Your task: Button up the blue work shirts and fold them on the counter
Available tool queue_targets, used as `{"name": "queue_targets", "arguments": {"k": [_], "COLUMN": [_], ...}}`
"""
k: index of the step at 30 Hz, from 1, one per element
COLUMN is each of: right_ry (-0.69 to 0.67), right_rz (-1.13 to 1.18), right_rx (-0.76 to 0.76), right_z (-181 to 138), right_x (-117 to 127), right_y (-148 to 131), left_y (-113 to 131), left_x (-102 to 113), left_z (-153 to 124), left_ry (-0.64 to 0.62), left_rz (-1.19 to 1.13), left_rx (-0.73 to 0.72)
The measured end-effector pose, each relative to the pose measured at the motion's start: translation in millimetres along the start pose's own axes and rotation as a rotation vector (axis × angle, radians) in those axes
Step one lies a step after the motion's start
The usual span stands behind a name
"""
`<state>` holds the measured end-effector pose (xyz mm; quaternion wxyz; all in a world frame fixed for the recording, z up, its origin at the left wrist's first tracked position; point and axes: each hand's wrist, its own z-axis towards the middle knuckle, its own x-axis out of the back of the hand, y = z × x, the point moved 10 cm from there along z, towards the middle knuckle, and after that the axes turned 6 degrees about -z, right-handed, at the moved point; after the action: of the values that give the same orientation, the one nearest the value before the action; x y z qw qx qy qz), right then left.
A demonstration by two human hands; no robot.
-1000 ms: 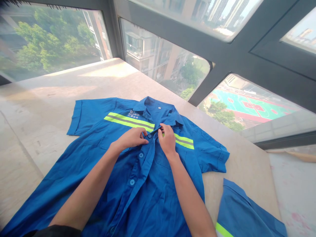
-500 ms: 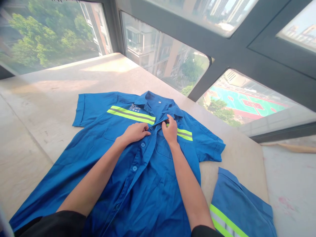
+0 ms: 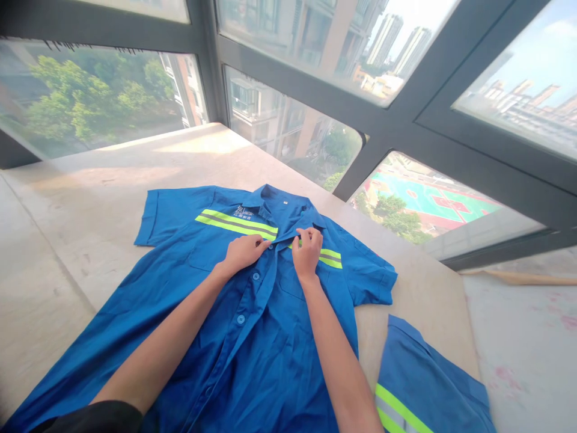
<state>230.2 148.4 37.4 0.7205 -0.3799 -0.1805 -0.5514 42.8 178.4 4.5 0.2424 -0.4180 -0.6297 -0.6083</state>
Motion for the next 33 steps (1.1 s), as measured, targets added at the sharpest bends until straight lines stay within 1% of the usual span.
{"name": "queue_targets", "arguments": {"k": [3,4,5,6,8,9,10,12,14,15,18,21,24,27,30,33], "right_ry": [-0.016,-0.022,-0.025,-0.025,-0.017,-0.009,-0.004,-0.019,-0.068,-0.1,-0.161,-0.145,-0.155,-0.17,-0.13,-0.073], "right_rz": [-0.035,-0.041,-0.042,-0.033,0.014,0.043,0.07,0.112,0.145,0.162,0.196,0.239,0.291,0.325,0.349,0.407], "right_rx": [0.023,0.011,-0.011,-0.049,-0.17,-0.244,-0.312,-0.398,-0.419,-0.421,-0.447,-0.497,-0.528,-0.516,-0.495,-0.492], "right_z": [-1,-1,-1,-1,-2,-2,-4,-6,-6,-7,-9,-10,-9,-8,-9,-11], "right_x": [-2,-3,-4,-5,-6,-6,-6,-9,-15,-18,-23,-20,-20,-20,-15,-11], "right_y": [-4,-2,1,6,21,29,37,46,48,48,48,50,51,50,51,55], "left_y": [-1,0,1,1,-1,-2,-4,-5,-7,-8,-15,-23,-24,-19,-10,-1], "left_x": [-4,-2,3,10,23,23,19,6,-6,-10,-13,-8,-6,-3,2,7], "left_z": [13,19,26,33,45,50,56,66,72,73,73,72,74,76,74,70], "left_ry": [-0.076,-0.068,-0.025,0.045,0.188,0.213,0.197,0.101,0.016,-0.004,0.002,0.09,0.152,0.194,0.226,0.225], "left_rz": [-0.135,-0.184,-0.224,-0.253,-0.298,-0.329,-0.367,-0.456,-0.545,-0.587,-0.709,-0.818,-0.86,-0.846,-0.86,-0.893], "left_rx": [0.031,0.036,0.043,0.052,0.088,0.11,0.134,0.168,0.19,0.203,0.249,0.274,0.247,0.176,0.098,0.052]}}
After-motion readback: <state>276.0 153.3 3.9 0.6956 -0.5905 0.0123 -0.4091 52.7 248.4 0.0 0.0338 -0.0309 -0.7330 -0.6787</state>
